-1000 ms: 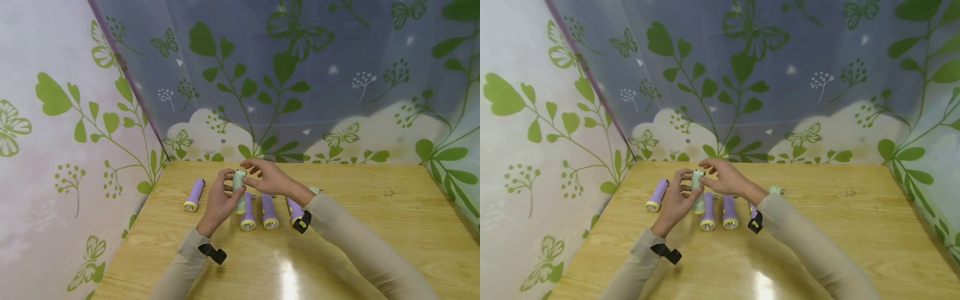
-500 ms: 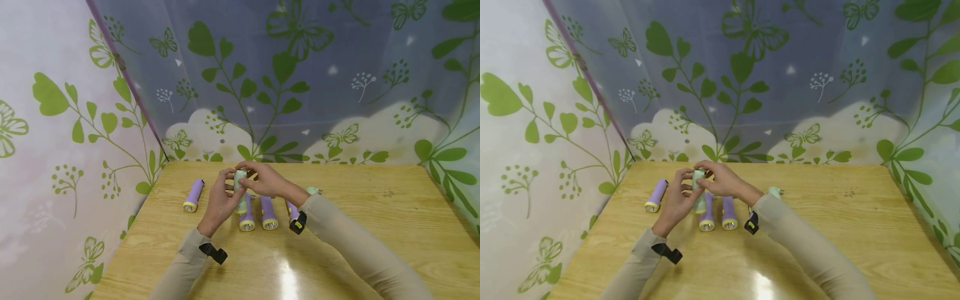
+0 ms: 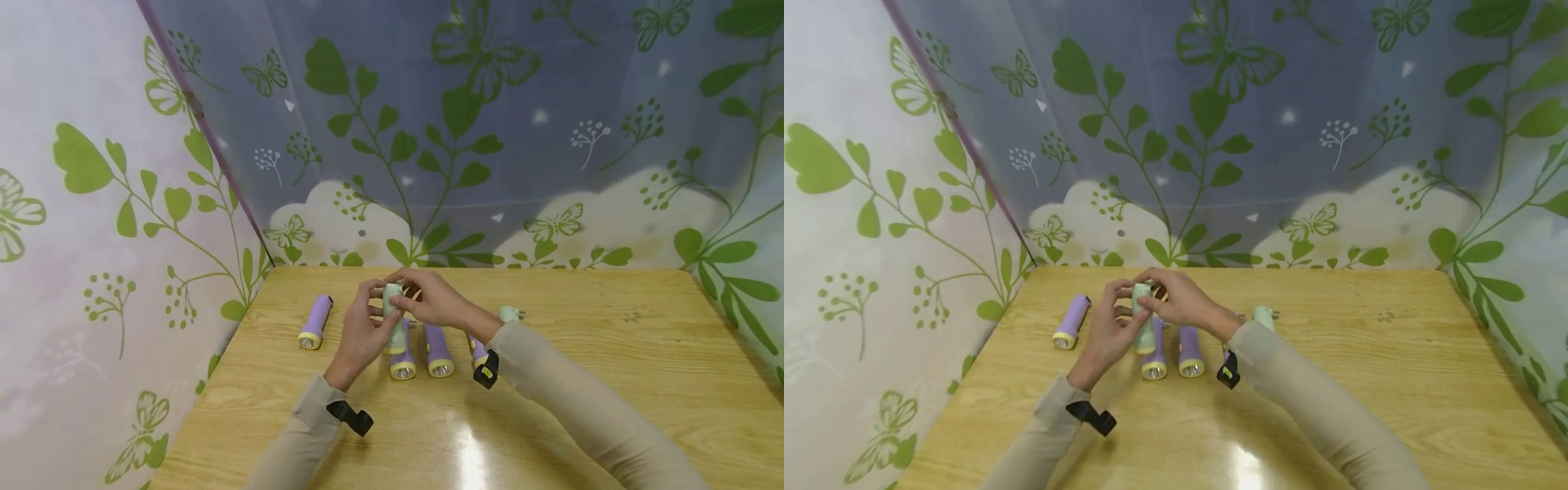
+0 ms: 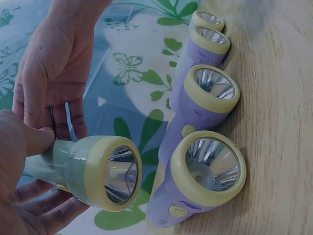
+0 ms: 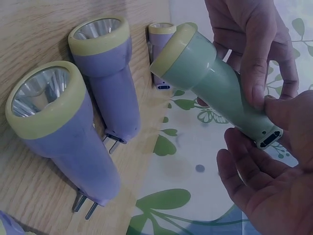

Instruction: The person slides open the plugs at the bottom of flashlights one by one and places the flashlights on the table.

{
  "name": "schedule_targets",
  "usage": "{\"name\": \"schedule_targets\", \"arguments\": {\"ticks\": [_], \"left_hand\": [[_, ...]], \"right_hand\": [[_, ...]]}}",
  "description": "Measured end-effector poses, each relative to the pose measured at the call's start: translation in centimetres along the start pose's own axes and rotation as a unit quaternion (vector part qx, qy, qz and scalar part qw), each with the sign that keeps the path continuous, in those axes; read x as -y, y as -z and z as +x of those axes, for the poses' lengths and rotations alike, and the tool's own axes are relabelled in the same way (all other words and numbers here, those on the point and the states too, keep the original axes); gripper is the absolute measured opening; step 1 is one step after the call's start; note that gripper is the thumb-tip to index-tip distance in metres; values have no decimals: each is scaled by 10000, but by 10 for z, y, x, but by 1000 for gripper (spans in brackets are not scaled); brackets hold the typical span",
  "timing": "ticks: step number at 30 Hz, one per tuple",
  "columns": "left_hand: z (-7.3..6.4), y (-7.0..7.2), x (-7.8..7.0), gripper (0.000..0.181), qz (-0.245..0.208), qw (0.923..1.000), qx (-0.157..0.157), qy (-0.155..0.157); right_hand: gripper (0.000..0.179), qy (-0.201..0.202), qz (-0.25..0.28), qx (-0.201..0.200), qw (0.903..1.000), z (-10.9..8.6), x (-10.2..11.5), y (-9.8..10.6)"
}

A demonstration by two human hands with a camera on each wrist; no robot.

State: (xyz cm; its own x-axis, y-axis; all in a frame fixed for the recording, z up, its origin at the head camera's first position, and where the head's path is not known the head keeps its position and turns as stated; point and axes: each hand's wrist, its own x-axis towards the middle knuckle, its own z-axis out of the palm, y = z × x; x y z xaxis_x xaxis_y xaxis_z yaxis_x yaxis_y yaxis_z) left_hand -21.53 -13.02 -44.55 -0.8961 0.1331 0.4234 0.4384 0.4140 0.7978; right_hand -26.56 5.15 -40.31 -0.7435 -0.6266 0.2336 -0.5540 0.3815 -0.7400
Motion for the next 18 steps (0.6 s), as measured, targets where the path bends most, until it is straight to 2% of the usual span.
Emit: {"name": "schedule_targets", "arguments": {"ticks": [2, 6, 11, 18], "left_hand": [[-2, 0, -6, 48, -77, 10000, -33, -10], [-2, -2, -9, 52, -135, 9998, -95, 55], [-2, -2, 0, 53, -176, 9998, -70, 57], [-3, -2, -2, 49, -155, 9998, -91, 82]], "right_hand": [[34, -34, -6, 12, 10000, 0, -1, 0], [33, -44, 71, 1, 10000, 0, 0, -1], [30, -5, 175, -13, 9998, 0, 0, -1], [27, -11, 307, -27, 9995, 0, -1, -2]]}}
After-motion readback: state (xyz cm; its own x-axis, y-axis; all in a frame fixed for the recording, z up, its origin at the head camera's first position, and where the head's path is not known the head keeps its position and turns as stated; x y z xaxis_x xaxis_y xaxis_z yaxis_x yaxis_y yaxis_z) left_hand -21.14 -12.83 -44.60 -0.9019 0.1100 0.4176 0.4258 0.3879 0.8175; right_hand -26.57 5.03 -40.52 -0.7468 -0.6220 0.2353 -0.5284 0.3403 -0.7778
